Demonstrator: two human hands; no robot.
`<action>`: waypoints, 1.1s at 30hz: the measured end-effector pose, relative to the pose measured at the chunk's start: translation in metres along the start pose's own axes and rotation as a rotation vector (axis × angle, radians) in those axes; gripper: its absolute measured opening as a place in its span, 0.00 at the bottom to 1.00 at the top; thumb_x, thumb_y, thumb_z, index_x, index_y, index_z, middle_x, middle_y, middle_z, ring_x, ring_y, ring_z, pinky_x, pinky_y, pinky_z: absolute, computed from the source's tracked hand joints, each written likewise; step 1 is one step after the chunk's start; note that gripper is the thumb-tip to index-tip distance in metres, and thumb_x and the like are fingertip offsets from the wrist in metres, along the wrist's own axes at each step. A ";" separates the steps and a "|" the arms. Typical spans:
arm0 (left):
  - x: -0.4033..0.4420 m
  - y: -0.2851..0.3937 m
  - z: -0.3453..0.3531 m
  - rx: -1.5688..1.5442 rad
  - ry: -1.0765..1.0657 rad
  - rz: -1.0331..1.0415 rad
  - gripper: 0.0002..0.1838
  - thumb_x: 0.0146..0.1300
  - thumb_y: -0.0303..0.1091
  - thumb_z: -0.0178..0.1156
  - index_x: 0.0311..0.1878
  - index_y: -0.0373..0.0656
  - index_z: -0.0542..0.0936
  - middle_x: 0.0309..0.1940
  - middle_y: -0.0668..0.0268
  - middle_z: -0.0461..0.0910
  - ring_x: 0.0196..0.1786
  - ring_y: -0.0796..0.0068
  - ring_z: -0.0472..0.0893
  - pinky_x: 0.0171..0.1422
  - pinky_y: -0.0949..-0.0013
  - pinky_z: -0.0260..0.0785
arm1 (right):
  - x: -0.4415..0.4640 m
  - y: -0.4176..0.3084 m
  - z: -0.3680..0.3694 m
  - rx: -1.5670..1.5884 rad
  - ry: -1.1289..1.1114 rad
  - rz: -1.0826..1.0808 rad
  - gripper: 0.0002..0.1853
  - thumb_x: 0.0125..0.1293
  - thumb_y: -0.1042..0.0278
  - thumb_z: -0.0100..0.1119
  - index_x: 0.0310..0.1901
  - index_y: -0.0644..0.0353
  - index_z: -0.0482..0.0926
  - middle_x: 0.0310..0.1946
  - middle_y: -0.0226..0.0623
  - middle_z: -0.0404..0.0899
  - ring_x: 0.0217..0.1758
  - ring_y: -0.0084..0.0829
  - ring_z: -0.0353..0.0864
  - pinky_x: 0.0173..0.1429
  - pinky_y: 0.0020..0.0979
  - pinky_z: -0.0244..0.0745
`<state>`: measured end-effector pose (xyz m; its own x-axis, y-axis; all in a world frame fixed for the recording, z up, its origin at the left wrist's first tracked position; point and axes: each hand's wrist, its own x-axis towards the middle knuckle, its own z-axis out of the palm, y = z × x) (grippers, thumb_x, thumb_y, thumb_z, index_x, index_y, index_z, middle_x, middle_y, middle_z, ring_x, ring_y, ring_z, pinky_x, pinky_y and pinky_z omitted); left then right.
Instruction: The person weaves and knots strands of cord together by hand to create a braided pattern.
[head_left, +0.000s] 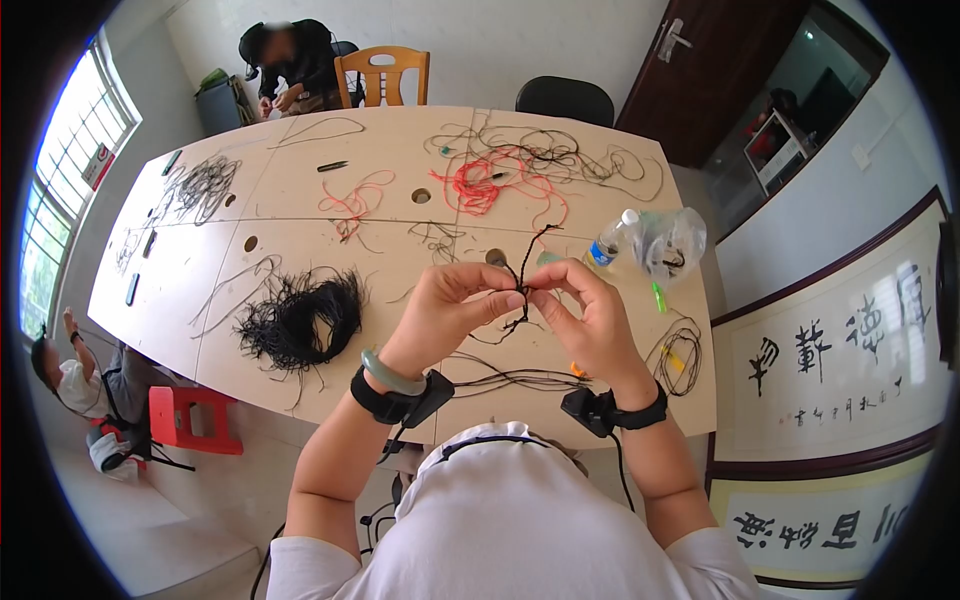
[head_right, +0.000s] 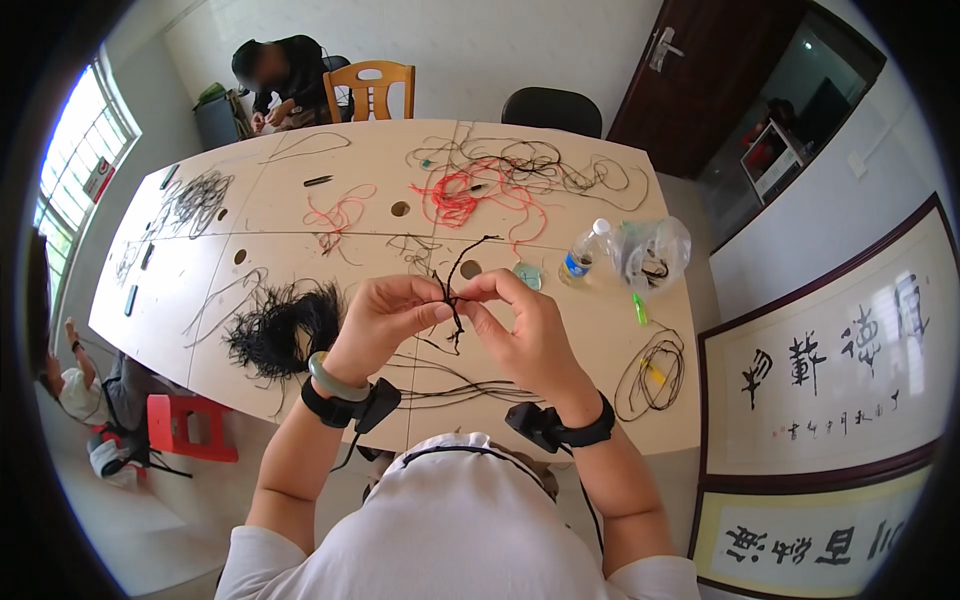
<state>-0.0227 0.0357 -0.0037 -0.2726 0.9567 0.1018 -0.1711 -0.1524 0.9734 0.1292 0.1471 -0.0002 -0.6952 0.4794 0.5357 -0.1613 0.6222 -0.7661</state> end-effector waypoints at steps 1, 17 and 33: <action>0.000 0.000 0.000 0.056 0.005 0.022 0.07 0.59 0.30 0.65 0.37 0.36 0.82 0.31 0.72 0.80 0.35 0.87 0.75 0.42 0.80 0.68 | -0.002 0.000 -0.001 0.119 0.003 0.110 0.06 0.62 0.77 0.56 0.41 0.63 0.74 0.29 0.32 0.77 0.25 0.21 0.72 0.33 0.20 0.67; -0.001 0.004 0.009 0.308 0.036 0.088 0.08 0.53 0.22 0.68 0.32 0.36 0.77 0.29 0.69 0.79 0.37 0.84 0.76 0.42 0.78 0.70 | -0.007 -0.008 -0.012 0.165 -0.047 0.229 0.05 0.60 0.77 0.62 0.37 0.67 0.81 0.30 0.30 0.77 0.28 0.15 0.75 0.30 0.17 0.69; -0.002 0.002 0.004 0.229 -0.020 -0.119 0.10 0.55 0.24 0.67 0.35 0.37 0.74 0.27 0.69 0.80 0.37 0.83 0.80 0.42 0.79 0.73 | -0.009 0.000 -0.009 0.167 -0.128 0.378 0.03 0.57 0.74 0.62 0.32 0.63 0.79 0.23 0.22 0.70 0.22 0.12 0.58 0.26 0.17 0.55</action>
<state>-0.0188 0.0345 -0.0012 -0.2444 0.9696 -0.0143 0.0184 0.0194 0.9996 0.1419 0.1486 -0.0022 -0.8064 0.5674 0.1665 0.0174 0.3043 -0.9524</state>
